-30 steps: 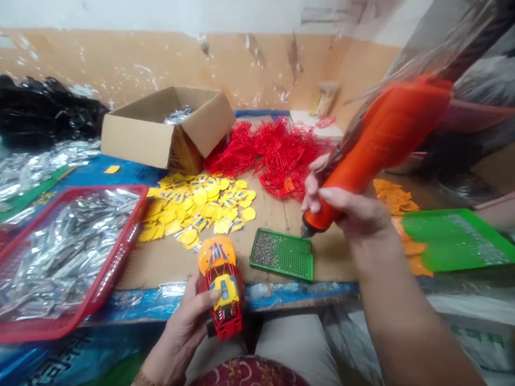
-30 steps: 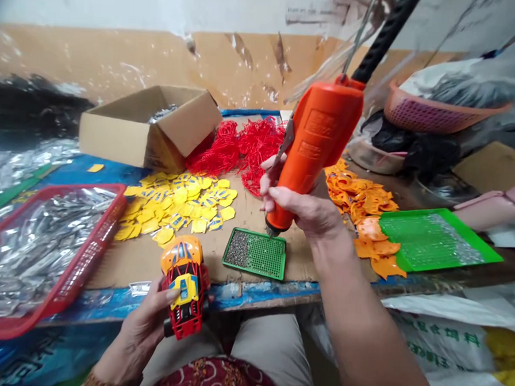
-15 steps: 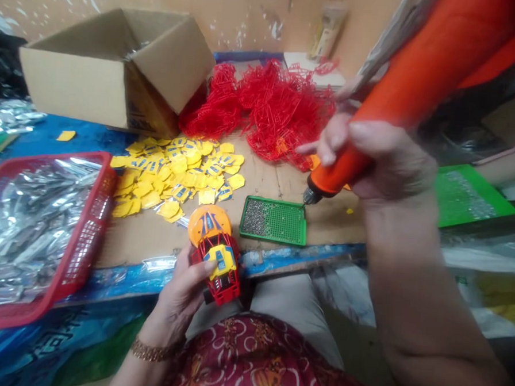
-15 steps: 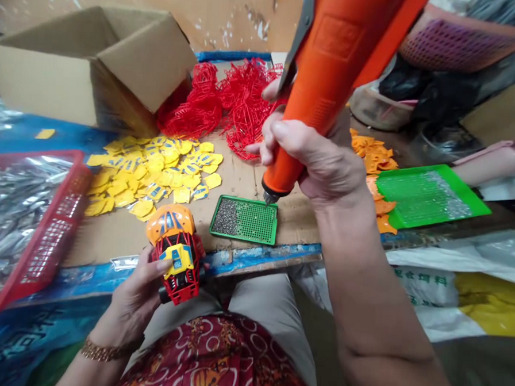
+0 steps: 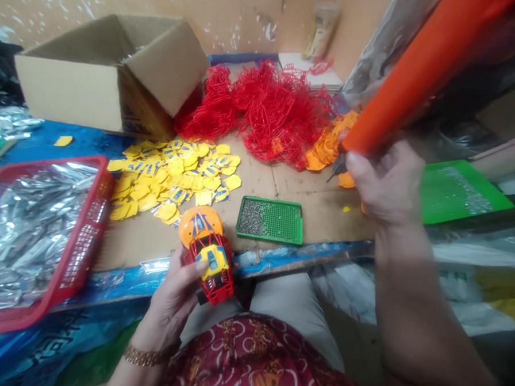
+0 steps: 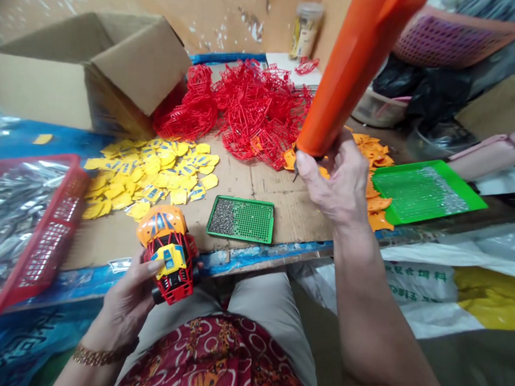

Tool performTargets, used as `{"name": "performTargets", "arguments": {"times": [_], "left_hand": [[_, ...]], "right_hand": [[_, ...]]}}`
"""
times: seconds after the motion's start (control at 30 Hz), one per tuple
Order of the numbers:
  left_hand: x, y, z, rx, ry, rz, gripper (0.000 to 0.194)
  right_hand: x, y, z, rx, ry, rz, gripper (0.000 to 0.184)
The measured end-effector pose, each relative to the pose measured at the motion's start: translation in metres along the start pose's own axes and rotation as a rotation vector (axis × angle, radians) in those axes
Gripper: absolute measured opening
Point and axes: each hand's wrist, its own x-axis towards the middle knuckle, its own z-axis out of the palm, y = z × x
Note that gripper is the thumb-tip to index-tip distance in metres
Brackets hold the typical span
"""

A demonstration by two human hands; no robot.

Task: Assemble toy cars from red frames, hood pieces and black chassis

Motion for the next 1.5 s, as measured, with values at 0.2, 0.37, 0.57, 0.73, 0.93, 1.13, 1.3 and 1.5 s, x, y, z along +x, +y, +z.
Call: {"name": "performTargets", "arguments": {"times": [0.2, 0.37, 0.57, 0.73, 0.93, 1.13, 1.3, 1.5], "left_hand": [[-0.001, 0.005, 0.0, -0.029, 0.057, 0.024, 0.053], [-0.006, 0.006, 0.005, -0.044, 0.044, 0.03, 0.052], [-0.006, 0.005, -0.005, -0.048, 0.05, 0.05, 0.055], [-0.001, 0.003, -0.013, -0.081, 0.049, 0.058, 0.058], [0.001, 0.005, -0.015, -0.1, 0.046, 0.05, 0.054], [0.001, 0.005, -0.016, -0.116, 0.05, 0.056, 0.059], [0.001, 0.005, -0.019, -0.142, 0.091, 0.046, 0.055], [0.001, 0.01, -0.015, -0.148, 0.094, 0.062, 0.047]], "right_hand": [[-0.05, -0.009, 0.005, -0.181, -0.102, 0.041, 0.047], [-0.083, 0.004, 0.052, -0.449, -0.624, -0.205, 0.093], [-0.089, 0.027, 0.059, -0.387, -0.499, -0.223, 0.079], [-0.095, 0.022, 0.057, -0.329, -0.342, -0.214, 0.083], [-0.098, 0.013, 0.072, -0.304, -0.361, -0.189, 0.079], [-0.1, 0.011, 0.073, -0.267, -0.39, -0.18, 0.08], [-0.102, 0.01, 0.076, -0.225, -0.379, -0.17, 0.081], [-0.106, 0.009, 0.08, -0.203, -0.403, -0.171, 0.083]]}}
